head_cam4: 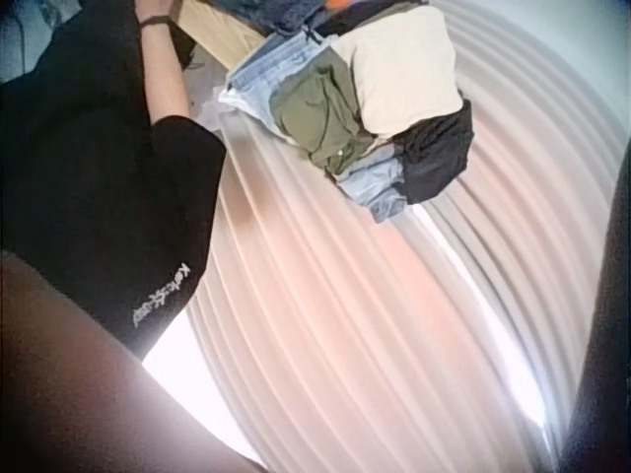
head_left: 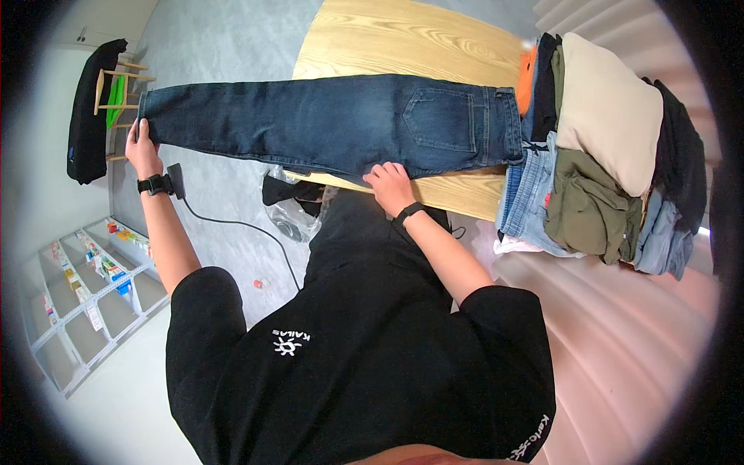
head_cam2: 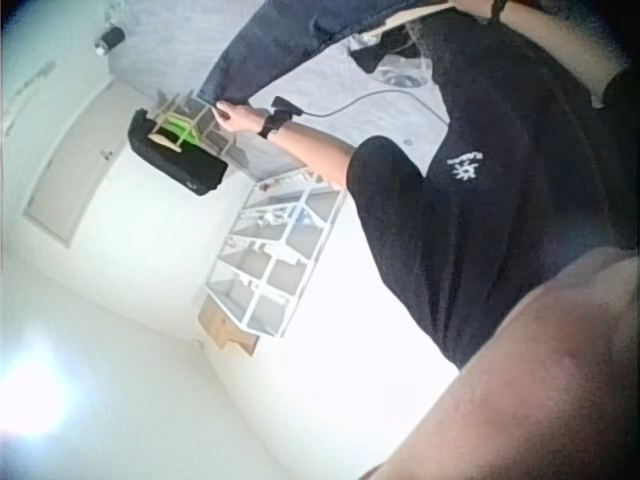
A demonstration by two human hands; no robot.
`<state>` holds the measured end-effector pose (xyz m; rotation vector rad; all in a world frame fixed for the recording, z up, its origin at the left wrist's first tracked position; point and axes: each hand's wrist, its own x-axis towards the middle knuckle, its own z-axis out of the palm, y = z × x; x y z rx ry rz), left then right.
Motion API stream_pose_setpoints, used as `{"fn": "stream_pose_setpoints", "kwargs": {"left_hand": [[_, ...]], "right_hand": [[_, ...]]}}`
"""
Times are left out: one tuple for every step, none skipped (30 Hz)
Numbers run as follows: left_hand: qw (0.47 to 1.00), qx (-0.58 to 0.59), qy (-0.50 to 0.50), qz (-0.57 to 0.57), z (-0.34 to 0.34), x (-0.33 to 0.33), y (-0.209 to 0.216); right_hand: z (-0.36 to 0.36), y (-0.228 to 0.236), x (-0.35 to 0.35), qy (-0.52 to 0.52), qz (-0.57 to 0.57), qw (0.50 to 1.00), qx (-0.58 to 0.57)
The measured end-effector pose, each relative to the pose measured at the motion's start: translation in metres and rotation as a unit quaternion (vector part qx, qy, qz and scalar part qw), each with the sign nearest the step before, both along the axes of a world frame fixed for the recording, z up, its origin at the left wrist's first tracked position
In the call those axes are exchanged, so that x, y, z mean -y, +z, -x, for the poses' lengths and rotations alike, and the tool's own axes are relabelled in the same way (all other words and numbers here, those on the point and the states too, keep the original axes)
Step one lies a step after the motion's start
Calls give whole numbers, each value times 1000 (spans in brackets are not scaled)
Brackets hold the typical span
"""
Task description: Fold various items of clothing and place them in a bag or stack.
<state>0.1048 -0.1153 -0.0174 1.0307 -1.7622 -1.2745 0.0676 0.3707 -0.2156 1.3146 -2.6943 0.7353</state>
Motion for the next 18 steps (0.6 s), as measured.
{"fn": "stream_pose_setpoints", "kwargs": {"left_hand": [[999, 8, 26, -36, 2, -6, 4], [1000, -6, 8, -1, 4, -14, 11], [1000, -27, -6, 12, 7, -25, 19], [999, -34, 1, -9, 16, -40, 27], [994, -96, -36, 24, 29, -57, 36], [990, -29, -62, 119, 35, -78, 46], [970, -65, -125, 199, 45, -104, 51], [946, -62, -165, 273, 54, -133, 53], [925, -37, -205, 319, 59, -164, 51], [890, -1, -253, 379, 63, -196, 45], [873, 28, -293, 388, 65, -234, 31], [841, 14, -367, 398, 72, -271, 14], [801, 14, -493, 339, 77, -302, -3], [785, 37, -578, 220, 72, -331, -19], [731, 174, -658, 51, 69, -338, -32], [715, 209, -659, 105, 72, -341, -48], [734, 189, -629, 169, 76, -336, -63], [737, 202, -606, 220, 80, -328, -77]], "right_hand": [[1, 1, -1, 1, 25, 999, 29], [2, 2, -2, -4, 20, 997, 80], [2, 4, -6, -6, 36, 997, 70], [5, 6, -9, 10, 52, 991, 126], [7, 8, -13, 10, 47, 981, 188], [9, 10, -17, 20, 61, 982, 180], [11, 12, -16, -36, 89, 949, 299], [13, 15, -18, -90, 117, 899, 413], [19, 16, -16, -124, 217, 835, 490], [26, 18, -13, -181, 293, 751, 564], [31, 21, -15, -188, 373, 688, 593], [37, 24, -22, -214, 388, 630, 638], [40, 26, -28, -203, 441, 562, 670], [44, 28, -34, -185, 503, 492, 686], [50, 27, -39, -206, 525, 460, 686], [55, 25, -44, -218, 513, 467, 686], [60, 22, -49, -259, 461, 506, 681], [65, 18, -53, -313, 408, 542, 665]]}}
